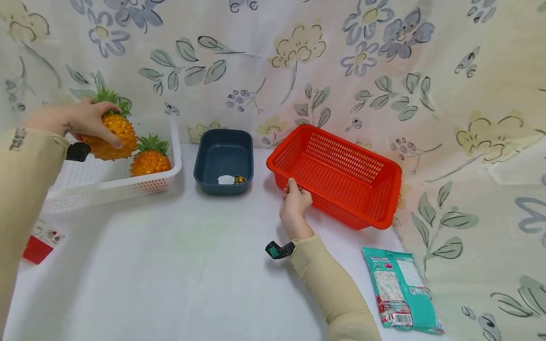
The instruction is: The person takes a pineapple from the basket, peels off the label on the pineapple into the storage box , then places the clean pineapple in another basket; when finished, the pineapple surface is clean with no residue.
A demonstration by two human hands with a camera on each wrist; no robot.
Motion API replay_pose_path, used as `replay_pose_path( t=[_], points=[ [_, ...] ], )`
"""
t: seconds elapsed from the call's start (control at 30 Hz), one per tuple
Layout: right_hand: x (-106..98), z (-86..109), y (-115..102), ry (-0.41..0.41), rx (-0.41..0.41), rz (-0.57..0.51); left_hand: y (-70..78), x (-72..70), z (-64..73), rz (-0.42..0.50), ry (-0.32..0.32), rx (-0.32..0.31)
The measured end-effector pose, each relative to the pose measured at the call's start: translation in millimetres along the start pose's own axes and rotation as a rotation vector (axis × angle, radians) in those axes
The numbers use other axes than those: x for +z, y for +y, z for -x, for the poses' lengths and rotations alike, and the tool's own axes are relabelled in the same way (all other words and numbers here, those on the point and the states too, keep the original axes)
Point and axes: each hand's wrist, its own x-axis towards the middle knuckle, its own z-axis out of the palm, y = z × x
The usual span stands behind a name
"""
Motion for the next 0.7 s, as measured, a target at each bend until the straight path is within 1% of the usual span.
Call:
replay_pose_path(
  t=[0.1,0.17,0.2,0.33,0.47,0.53,0.7],
  points=[
    [0.1,0.3,0.1,0.003,0.001,0.002,-6.8,0.4,3.6,-0.051,-0.034,-0.074],
    [0.1,0.4,0.5,-0.002,0.003,-0.003,-11.0,2.1,6.3,-0.098,-0.042,-0.1],
    [0.1,0.3,0.8,-0.005,0.002,-0.006,-13.3,3.6,7.2,-0.102,-0.048,-0.106],
    [0.0,-0.9,2.2,-0.011,-0.008,-0.025,-21.7,10.1,9.7,-0.053,-0.074,-0.118],
    [0.0,-1.7,2.8,-0.012,-0.023,-0.022,-28.9,15.5,10.4,0.017,-0.081,-0.162],
    [0.0,-1.7,2.7,-0.01,-0.028,-0.019,-32.0,17.1,10.6,0.037,-0.083,-0.178],
    [0.1,-0.8,2.3,-0.012,-0.032,-0.014,-36.1,22.6,8.5,0.18,-0.127,-0.218]
  ],
)
